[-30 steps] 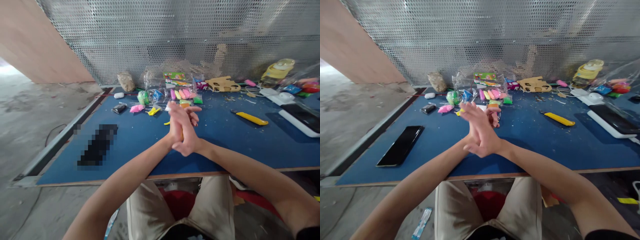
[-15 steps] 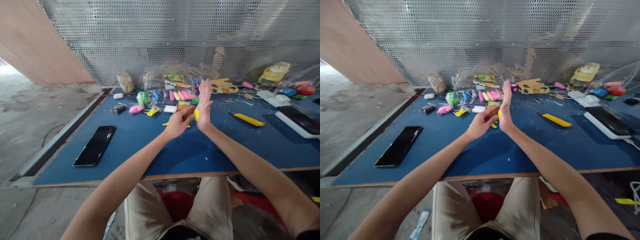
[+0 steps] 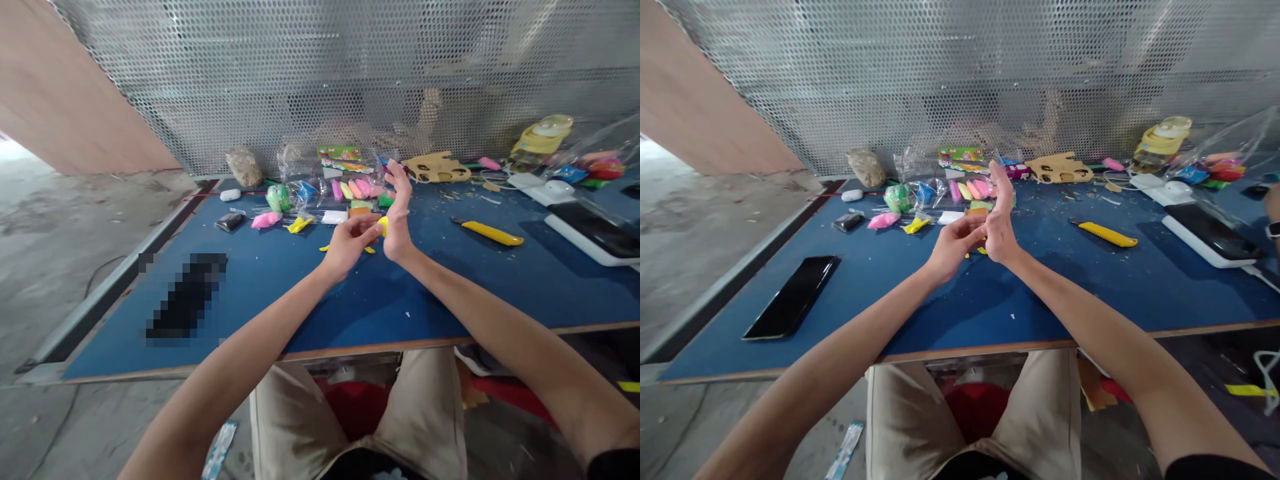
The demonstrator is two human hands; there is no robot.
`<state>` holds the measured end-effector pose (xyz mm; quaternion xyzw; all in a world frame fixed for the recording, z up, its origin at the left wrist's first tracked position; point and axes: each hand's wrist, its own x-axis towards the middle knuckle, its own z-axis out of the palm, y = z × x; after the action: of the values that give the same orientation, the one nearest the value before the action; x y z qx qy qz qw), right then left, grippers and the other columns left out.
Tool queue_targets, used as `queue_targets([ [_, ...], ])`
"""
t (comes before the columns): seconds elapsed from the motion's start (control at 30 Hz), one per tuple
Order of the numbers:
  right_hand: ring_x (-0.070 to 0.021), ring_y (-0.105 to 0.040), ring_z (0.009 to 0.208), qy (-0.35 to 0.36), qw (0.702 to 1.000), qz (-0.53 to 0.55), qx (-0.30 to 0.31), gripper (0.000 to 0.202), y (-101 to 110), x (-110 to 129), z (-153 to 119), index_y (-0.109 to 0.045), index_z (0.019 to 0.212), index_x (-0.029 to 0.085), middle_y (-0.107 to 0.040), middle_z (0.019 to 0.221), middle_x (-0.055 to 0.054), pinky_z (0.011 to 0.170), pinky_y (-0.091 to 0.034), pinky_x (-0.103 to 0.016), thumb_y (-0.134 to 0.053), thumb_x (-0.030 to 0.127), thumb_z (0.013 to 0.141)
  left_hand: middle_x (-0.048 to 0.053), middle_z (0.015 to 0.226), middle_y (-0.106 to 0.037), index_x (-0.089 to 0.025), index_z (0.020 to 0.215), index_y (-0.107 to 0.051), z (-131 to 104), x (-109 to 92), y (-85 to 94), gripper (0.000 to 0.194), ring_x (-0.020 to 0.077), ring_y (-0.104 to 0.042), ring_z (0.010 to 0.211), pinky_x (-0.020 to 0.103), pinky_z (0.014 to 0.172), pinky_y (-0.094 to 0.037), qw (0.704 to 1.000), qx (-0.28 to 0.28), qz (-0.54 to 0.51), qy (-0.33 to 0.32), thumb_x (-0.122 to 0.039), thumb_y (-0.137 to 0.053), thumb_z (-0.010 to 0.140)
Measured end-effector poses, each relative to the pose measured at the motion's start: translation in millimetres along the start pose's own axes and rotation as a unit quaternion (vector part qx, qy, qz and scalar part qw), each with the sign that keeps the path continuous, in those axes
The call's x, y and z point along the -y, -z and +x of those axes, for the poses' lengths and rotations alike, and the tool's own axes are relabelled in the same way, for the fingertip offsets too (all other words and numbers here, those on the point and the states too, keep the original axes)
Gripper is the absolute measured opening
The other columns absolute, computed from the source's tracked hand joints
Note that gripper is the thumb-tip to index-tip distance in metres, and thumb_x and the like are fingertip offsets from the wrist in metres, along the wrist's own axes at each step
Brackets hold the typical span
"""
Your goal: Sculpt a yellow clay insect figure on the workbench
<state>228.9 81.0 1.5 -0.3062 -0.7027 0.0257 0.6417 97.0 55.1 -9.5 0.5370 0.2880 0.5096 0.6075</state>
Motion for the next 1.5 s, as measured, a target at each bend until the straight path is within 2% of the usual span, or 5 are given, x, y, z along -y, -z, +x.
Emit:
queue_targets([
  [0.37, -0.0283, -0.06, 0.119, 0.003, 0.999, -0.008, -0.038, 0.07, 8, -9, 1, -0.057, 0.137, 0.03, -0.056, 0.141, -0.01, 0.098, -0.052, -0.052, -0.015, 0.073, 0.1, 0.006, 0.098, -0.077, -0.017, 0.101, -0.073, 2, 0, 3.1, 0.034, 0.0154, -0.072, 0.088, 0.032, 0.089, -0.059, 1.0, 0.005, 0.006, -0.019, -0.038, -0.086, 0.078],
  [0.63, -0.0213, -0.066, 0.097, -0.142, 0.981, 0.091, -0.095, 0.05, -4, -15, 3, -0.066, 0.112, 0.028, -0.069, 0.108, -0.006, 0.084, -0.054, -0.039, -0.035, 0.065, 0.102, 0.007, 0.1, -0.078, -0.019, 0.103, -0.071, 3, -9, 5.0, 0.022, 0.0189, -0.075, 0.093, 0.034, 0.086, -0.061, 0.947, -0.157, 0.204, -0.194, -0.035, -0.075, 0.09],
  [1.03, -0.0102, -0.044, 0.044, -0.272, 0.93, 0.206, -0.138, 0.074, -7, 3, 7, -0.061, 0.061, 0.021, -0.058, 0.058, -0.001, 0.045, -0.034, -0.028, -0.03, 0.08, 0.096, 0.004, 0.099, -0.078, -0.02, 0.101, -0.074, -18, -13, -14.2, 0.013, 0.0156, -0.075, 0.085, 0.028, 0.08, -0.063, 0.93, -0.056, 0.284, -0.226, -0.028, -0.071, 0.092],
  [1.23, -0.0123, -0.055, 0.06, -0.203, 0.952, 0.161, -0.162, 0.061, -7, 4, 5, -0.067, 0.077, 0.023, -0.065, 0.074, -0.002, 0.057, -0.044, -0.029, -0.039, 0.073, 0.098, 0.004, 0.098, -0.078, -0.022, 0.104, -0.072, -14, -13, -9.6, 0.016, 0.0168, -0.074, 0.087, 0.028, 0.075, -0.062, 0.931, -0.12, 0.275, -0.209, -0.032, -0.072, 0.091],
  [1.5, -0.0106, -0.041, 0.044, -0.268, 0.93, 0.221, -0.123, 0.07, -7, 10, 8, -0.061, 0.069, 0.024, -0.049, 0.055, 0.002, 0.043, -0.03, -0.027, -0.03, 0.081, 0.095, 0.007, 0.099, -0.077, -0.02, 0.107, -0.072, -20, -14, -15.0, 0.025, 0.018, -0.073, 0.086, 0.03, 0.079, -0.06, 0.966, -0.012, 0.194, -0.169, -0.041, -0.064, 0.095],
])
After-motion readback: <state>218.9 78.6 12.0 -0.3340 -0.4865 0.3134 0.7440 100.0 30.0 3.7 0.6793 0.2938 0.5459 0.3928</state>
